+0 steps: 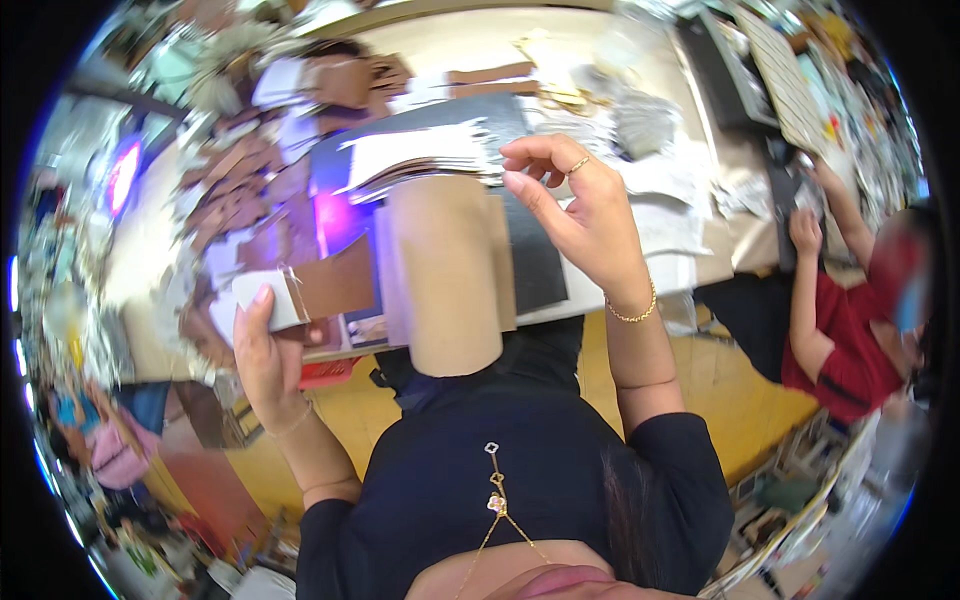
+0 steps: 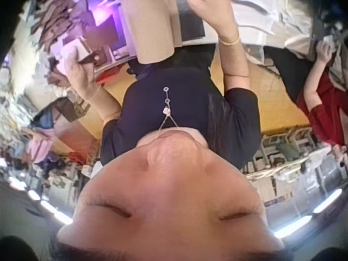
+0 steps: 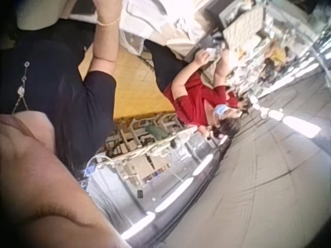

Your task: The person repeatedly picks up small white fabric pieces and brown leather pieces from piles on the table, aligns them, and places them into a cylindrical cardboard holder. The person continues this assembly process throughout the clip, handling items one at a time.

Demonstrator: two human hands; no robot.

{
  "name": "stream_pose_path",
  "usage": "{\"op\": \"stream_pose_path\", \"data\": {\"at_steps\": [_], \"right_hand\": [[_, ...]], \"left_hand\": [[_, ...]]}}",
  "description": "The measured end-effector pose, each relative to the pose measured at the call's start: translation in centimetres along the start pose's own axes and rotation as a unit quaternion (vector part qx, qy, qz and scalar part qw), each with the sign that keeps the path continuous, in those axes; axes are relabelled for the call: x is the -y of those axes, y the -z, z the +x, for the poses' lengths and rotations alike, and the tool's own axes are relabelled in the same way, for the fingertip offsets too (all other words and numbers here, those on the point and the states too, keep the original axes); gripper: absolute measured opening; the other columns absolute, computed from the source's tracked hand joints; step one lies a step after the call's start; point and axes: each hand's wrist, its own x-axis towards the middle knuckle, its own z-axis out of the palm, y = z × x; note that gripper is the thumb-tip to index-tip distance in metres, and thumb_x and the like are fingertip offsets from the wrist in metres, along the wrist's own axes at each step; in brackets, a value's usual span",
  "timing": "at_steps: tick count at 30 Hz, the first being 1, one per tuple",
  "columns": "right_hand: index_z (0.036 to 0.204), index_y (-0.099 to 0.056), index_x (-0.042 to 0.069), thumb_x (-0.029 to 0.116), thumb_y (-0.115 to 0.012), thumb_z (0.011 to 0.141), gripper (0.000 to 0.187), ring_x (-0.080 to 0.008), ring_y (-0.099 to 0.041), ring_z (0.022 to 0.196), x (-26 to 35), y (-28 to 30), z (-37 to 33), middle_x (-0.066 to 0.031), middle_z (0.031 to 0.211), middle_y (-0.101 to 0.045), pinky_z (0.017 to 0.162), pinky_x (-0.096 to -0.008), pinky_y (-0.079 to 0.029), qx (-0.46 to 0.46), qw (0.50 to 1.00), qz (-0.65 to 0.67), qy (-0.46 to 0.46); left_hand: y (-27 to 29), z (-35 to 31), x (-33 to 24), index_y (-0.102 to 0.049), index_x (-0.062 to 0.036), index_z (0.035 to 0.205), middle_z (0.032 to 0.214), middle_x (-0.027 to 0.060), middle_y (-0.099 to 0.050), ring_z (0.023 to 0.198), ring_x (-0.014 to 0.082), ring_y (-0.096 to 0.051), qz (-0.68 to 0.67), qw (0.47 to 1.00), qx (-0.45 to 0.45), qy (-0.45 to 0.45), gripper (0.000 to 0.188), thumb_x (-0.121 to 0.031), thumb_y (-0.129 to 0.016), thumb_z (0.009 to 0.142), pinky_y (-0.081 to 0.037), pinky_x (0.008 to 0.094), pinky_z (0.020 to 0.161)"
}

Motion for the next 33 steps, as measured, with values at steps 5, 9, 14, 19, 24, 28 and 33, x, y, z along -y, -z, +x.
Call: {"op": "stream_pose_path", "data": {"at_steps": [5, 9, 14, 19, 24, 28, 33], "right_hand": [[0.095, -0.070, 0.004, 0.004, -0.068, 0.082, 0.013, -0.0221, -0.061, 0.081, -5.4, 7.5, -4.7, -0.0059, 0.089, -0.065, 0.072, -0.0297, -0.048, -0.015, 0.948, -0.300, -0.104], [0.098, -0.071, 0.007, 0.007, -0.069, 0.078, 0.020, -0.0236, -0.058, 0.097, -9.2, 11.3, -9.7, -0.0051, 0.097, -0.063, 0.085, -0.0366, -0.044, 0.056, 0.889, -0.437, -0.125], [0.105, -0.072, 0.011, 0.007, -0.068, 0.078, 0.027, -0.0224, -0.057, 0.101, -11.9, 12.0, -12.8, -0.0050, 0.105, -0.063, 0.087, -0.0362, -0.044, 0.061, 0.893, -0.439, -0.082], [0.108, -0.070, 0.013, 0.008, -0.067, 0.078, 0.031, -0.0227, -0.057, 0.102, -12.2, 12.0, -12.9, -0.0049, 0.110, -0.062, 0.088, -0.0361, -0.044, 0.083, 0.886, -0.453, -0.059], [0.109, -0.068, 0.014, 0.007, -0.069, 0.076, 0.034, -0.0227, -0.055, 0.102, -12.0, 12.2, -12.6, -0.0034, 0.107, -0.060, 0.088, -0.0363, -0.044, 0.128, 0.895, -0.425, -0.041], [0.102, -0.065, 0.012, 0.007, -0.071, 0.074, 0.030, -0.0231, -0.055, 0.099, -11.9, 12.6, -11.6, -0.0031, 0.100, -0.057, 0.086, -0.0369, -0.044, 0.154, 0.900, -0.405, -0.044], [0.087, -0.055, 0.009, 0.008, -0.069, 0.075, 0.018, -0.0255, -0.054, 0.094, -11.5, 12.8, -9.6, -0.0049, 0.091, -0.057, 0.084, -0.0393, -0.043, 0.228, 0.877, -0.421, -0.021]], "left_hand": [[-5.4, -0.7, 1.6, -0.055, 0.0084, 0.111, 0.081, 0.0214, -0.065, 0.063, 0.0248, -0.066, -0.069, 0.975, 0.186, 0.098, 0.026, -0.011, -0.052, 0.095, -0.056, 0.0306, 0.055], [-6.9, 0.8, 3.1, -0.055, 0.0086, 0.109, 0.078, 0.0176, -0.066, 0.063, 0.0215, -0.067, 0.060, 0.973, 0.167, 0.148, 0.025, -0.011, -0.056, 0.094, -0.057, 0.0297, 0.053], [-5.8, 1.4, 3.8, -0.054, 0.0070, 0.106, 0.076, 0.0156, -0.066, 0.057, 0.0184, -0.067, 0.122, 0.971, 0.134, 0.158, 0.023, -0.012, -0.058, 0.093, -0.057, 0.0248, 0.049], [-5.0, 1.5, 4.0, -0.053, 0.0070, 0.109, 0.078, 0.0160, -0.066, 0.059, 0.0186, -0.067, 0.108, 0.971, 0.140, 0.164, 0.025, -0.013, -0.057, 0.094, -0.058, 0.0252, 0.051], [-5.0, 1.4, 4.2, -0.053, 0.0077, 0.111, 0.081, 0.0168, -0.066, 0.061, 0.0191, -0.068, 0.108, 0.971, 0.143, 0.157, 0.027, -0.014, -0.054, 0.095, -0.059, 0.0249, 0.053], [-4.8, 1.2, 4.2, -0.055, 0.0082, 0.109, 0.085, 0.0169, -0.066, 0.064, 0.0197, -0.068, 0.084, 0.973, 0.140, 0.162, 0.024, -0.012, -0.055, 0.095, -0.059, 0.0253, 0.054], [-4.6, 1.4, 4.2, -0.056, 0.0085, 0.108, 0.088, 0.0169, -0.066, 0.065, 0.0196, -0.068, 0.072, 0.972, 0.145, 0.169, 0.024, -0.011, -0.055, 0.095, -0.059, 0.0253, 0.055]]}}
